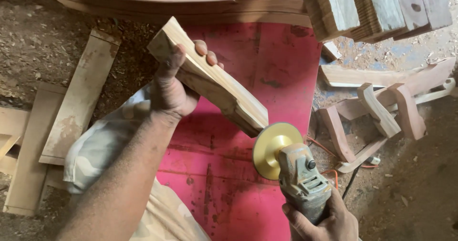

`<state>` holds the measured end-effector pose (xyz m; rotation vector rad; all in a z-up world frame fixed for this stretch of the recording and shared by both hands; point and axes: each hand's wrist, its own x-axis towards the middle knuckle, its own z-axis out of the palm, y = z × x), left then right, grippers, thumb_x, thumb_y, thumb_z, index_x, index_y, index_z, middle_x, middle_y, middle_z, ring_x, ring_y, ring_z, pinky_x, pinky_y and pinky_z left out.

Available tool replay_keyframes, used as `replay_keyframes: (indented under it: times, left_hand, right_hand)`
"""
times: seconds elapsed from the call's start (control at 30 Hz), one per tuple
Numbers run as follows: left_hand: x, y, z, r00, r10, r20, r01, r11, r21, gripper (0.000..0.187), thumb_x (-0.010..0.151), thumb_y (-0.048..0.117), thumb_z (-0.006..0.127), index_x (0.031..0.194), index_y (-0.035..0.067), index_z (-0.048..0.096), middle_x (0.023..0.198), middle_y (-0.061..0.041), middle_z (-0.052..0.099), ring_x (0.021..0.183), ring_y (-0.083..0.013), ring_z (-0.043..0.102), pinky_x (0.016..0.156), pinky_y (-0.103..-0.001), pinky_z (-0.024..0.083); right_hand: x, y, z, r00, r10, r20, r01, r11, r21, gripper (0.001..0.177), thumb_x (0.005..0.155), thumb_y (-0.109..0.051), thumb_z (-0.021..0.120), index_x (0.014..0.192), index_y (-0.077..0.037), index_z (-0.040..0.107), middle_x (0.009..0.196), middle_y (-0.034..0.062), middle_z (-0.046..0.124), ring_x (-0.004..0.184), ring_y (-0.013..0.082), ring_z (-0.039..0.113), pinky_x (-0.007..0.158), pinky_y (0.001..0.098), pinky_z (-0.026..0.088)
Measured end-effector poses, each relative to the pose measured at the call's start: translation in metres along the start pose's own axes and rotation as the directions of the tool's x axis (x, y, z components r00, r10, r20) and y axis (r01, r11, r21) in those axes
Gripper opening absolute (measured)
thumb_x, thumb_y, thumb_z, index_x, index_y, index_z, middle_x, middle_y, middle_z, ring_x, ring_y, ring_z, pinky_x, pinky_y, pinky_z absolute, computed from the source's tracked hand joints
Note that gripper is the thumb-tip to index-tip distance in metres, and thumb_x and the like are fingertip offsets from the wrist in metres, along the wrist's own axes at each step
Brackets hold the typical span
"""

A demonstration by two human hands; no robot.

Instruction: Shaping and sanding wooden chair components using an angle grinder with a sanding disc.

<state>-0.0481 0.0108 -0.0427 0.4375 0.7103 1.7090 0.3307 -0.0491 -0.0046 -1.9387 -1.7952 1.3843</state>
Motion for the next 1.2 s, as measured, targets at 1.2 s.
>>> replay_keyframes:
  times: [1.2]
  left_hand:
    - [-0.028, 0.010, 0.067, 0.999, -0.002, 0.052, -0.008, 0.980, 0.200, 0.035, 0.086, 0.009, 0.080, 0.113, 0.002, 0.058, 0.094, -0.007, 0.066, 0.080, -0.0177, 0.070, 0.069, -0.036, 0.062]
  right_hand:
    - [-0.031, -0.119, 0.012, 0.958, -0.013, -0.287, -0.129, 0.873, -0.469, 0.094, 0.055, -0.046, 0.094, 0.138, -0.020, 0.059, 0.093, 0.0152, 0.079, 0.083, 0.0288, 0.079, 0.079, 0.0422, 0.062]
